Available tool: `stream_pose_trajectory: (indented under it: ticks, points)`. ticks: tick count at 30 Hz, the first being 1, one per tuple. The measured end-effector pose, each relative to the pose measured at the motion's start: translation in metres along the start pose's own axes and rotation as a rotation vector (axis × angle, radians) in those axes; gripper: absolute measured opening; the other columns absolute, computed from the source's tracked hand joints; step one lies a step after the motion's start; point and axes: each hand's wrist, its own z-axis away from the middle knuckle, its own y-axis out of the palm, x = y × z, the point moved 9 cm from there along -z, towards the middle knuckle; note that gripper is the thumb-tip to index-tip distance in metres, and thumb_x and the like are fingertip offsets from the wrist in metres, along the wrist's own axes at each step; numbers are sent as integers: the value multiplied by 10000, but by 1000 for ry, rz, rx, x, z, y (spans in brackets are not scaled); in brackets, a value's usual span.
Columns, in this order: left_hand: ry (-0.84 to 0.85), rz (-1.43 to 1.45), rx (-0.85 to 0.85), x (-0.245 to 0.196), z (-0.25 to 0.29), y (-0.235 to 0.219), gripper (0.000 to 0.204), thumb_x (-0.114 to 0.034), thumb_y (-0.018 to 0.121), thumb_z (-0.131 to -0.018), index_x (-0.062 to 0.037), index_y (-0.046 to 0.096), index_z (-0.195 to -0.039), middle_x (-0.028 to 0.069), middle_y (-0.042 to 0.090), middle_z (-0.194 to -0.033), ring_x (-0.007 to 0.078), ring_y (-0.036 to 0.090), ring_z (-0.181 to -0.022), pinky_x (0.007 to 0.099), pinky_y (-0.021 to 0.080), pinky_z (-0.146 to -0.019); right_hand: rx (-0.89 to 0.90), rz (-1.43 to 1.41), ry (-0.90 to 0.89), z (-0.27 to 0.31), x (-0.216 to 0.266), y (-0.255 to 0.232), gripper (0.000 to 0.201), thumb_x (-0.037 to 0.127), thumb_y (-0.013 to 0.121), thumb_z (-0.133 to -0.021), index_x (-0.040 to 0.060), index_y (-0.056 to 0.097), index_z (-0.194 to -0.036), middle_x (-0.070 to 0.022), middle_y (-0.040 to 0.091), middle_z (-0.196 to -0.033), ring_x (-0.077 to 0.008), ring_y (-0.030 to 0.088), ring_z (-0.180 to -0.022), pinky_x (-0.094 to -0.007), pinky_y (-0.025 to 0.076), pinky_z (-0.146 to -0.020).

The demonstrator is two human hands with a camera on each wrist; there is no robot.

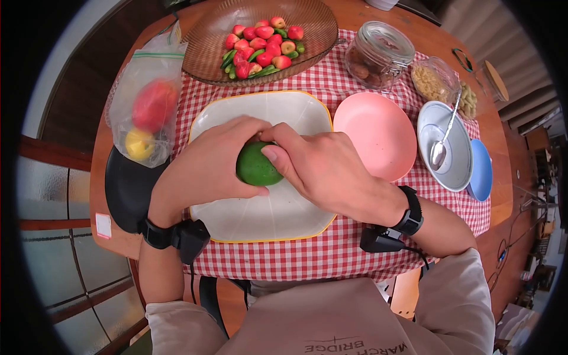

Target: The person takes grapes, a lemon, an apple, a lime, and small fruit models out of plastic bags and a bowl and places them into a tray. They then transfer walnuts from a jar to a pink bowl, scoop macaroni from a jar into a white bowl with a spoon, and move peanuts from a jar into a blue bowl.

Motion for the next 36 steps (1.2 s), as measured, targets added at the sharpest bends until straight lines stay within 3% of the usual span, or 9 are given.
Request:
stream_pose_trajectory:
  ticks: [4, 6, 9, 14, 19, 21, 24, 31, 36]
  points:
    - [-64, 87, -111, 11, -2, -3, 651, -71, 839, -674, -35, 546, -1255, 137, 614, -1191, 339, 617, -1127, 409, 504, -941, -32, -25, 94, -1, -1, -3, 302, 227, 626, -997, 67, 565, -1246, -153, 682, -887, -351, 674, -752, -442, 534, -652]
    - [2, 83, -251, 13, -4, -13, 649, -29, 810, -691, -49, 522, -1273, 133, 587, -1191, 329, 598, -1129, 407, 491, -953, -338, 61, -176, 1, 23, -26, 458, 187, 724, -886, 23, 547, -1275, -187, 613, -1173, -367, 640, -1007, -460, 541, -788]
    - [28, -23, -225, 14, -2, -11, 714, -41, 836, -674, -54, 505, -1306, 113, 548, -1203, 277, 570, -1139, 376, 470, -988, -131, -20, -72, -1, 12, -11, 603, 173, 779, -810, 21, 527, -1337, -170, 501, -1328, -377, 559, -1146, -473, 509, -908]
    - [12, 56, -124, 8, -1, -4, 885, -62, 875, -648, -70, 462, -1431, 81, 547, -1203, 215, 562, -1108, 359, 452, -1014, -114, 36, -128, 0, 14, -8, 535, 190, 778, -801, 25, 581, -1270, -141, 584, -1216, -342, 601, -1084, -438, 513, -856]
    - [5, 252, 279, 4, 5, 10, 1126, -285, 955, -610, -104, 381, -1561, 61, 548, -1215, 196, 542, -1042, 318, 448, -892, 88, 6, -148, 3, 17, 3, 353, 210, 747, -828, 44, 667, -1129, -98, 657, -968, -314, 651, -945, -417, 506, -788]
    - [74, 213, 232, 0, 3, 7, 1151, -334, 963, -597, -108, 378, -1562, 56, 558, -1198, 188, 548, -1027, 309, 438, -875, 101, 96, -93, 4, 8, 8, 242, 175, 707, -841, 58, 694, -1053, -90, 664, -880, -316, 661, -867, -424, 510, -765]
    - [114, 230, 159, -2, 4, 5, 1148, -336, 956, -608, -110, 366, -1566, 49, 576, -1164, 173, 560, -994, 301, 435, -857, -182, 97, -155, 5, 11, -6, 280, 80, 682, -803, 48, 668, -1081, -107, 663, -992, -311, 661, -923, -434, 518, -765]
    - [-260, 560, 81, 24, 5, 0, 961, -118, 760, -752, -100, 311, -1601, 31, 605, -1079, 110, 561, -956, 264, 466, -822, -147, -100, -308, 2, 29, -13, 524, 28, 707, -740, 49, 568, -1245, -123, 583, -1192, -311, 624, -1044, -442, 517, -843]
    - [-301, 639, 205, 19, 6, 7, 974, -125, 793, -767, -97, 300, -1606, 54, 654, -1112, 112, 584, -1015, 281, 479, -903, 15, -68, -214, 2, 22, -3, 702, 105, 787, -756, 60, 479, -1386, -161, 584, -1235, -382, 635, -1032, -458, 523, -874]
